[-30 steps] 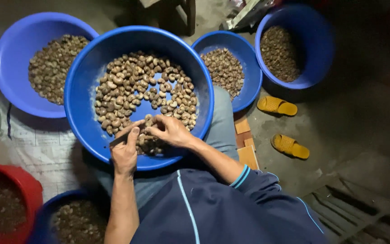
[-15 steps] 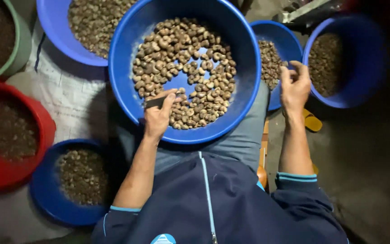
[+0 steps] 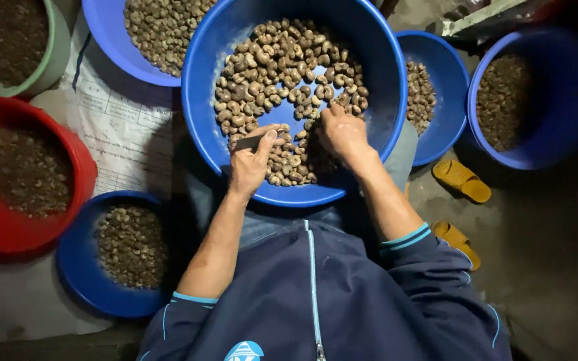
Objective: Cracking nut shells with a small tool and sorting the kernels into different plastic bowls.
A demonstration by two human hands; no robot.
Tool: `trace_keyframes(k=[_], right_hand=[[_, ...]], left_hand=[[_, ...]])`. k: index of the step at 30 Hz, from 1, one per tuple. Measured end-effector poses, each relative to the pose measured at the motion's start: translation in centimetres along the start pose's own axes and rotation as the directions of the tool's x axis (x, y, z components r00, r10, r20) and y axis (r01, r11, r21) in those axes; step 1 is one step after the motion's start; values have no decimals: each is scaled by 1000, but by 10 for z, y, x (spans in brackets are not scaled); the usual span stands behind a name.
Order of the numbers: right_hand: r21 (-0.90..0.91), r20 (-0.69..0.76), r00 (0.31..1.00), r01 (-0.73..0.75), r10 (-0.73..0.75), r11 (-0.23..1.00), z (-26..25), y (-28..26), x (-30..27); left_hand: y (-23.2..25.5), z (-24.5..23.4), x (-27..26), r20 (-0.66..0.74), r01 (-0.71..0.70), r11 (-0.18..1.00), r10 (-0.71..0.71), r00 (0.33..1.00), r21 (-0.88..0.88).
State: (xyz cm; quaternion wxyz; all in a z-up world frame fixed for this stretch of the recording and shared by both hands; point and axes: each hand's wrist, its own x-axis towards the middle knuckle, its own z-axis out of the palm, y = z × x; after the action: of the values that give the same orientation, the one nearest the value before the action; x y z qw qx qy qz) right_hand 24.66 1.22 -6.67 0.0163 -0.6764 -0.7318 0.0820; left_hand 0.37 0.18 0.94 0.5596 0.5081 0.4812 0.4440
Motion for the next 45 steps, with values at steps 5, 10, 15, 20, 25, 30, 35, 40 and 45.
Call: trace_keyframes(k=[5, 10, 15, 20, 25, 30, 35, 40, 45], right_hand=[[-102, 46, 998, -43, 48, 994, 54, 9, -4], [-209, -94, 995, -32, 13, 977, 69, 14, -6], [256, 78, 996, -62, 44, 965, 25, -4, -3], [961, 262, 963, -267, 68, 69, -24, -52, -14], [936, 300, 938, -255, 173, -244, -15, -67, -20], [993, 74, 991, -83, 108, 87, -47, -77, -25], [978, -1, 993, -24, 119, 208, -52, -85, -30], [973, -18, 985, -22, 170, 231, -71, -92, -28], [964, -33, 984, -16, 176, 267, -66, -90, -30]], left_hand=[[7, 2, 2, 27, 18, 1000, -18, 999, 16], [10, 2, -1, 43, 82, 995, -84, 996, 51], [-4, 1, -1, 35, 47, 998, -48, 998, 37], [6, -3, 0, 9, 31, 998, -31, 999, 59], [12, 0, 0, 63, -152, 987, 149, 987, 56], [13, 1, 2, 67, -105, 993, 101, 993, 46], [7, -1, 1, 101, -74, 995, 67, 993, 69], [7, 0, 2, 54, -61, 997, 58, 997, 52], [11, -1, 1, 58, -88, 993, 84, 995, 74]])
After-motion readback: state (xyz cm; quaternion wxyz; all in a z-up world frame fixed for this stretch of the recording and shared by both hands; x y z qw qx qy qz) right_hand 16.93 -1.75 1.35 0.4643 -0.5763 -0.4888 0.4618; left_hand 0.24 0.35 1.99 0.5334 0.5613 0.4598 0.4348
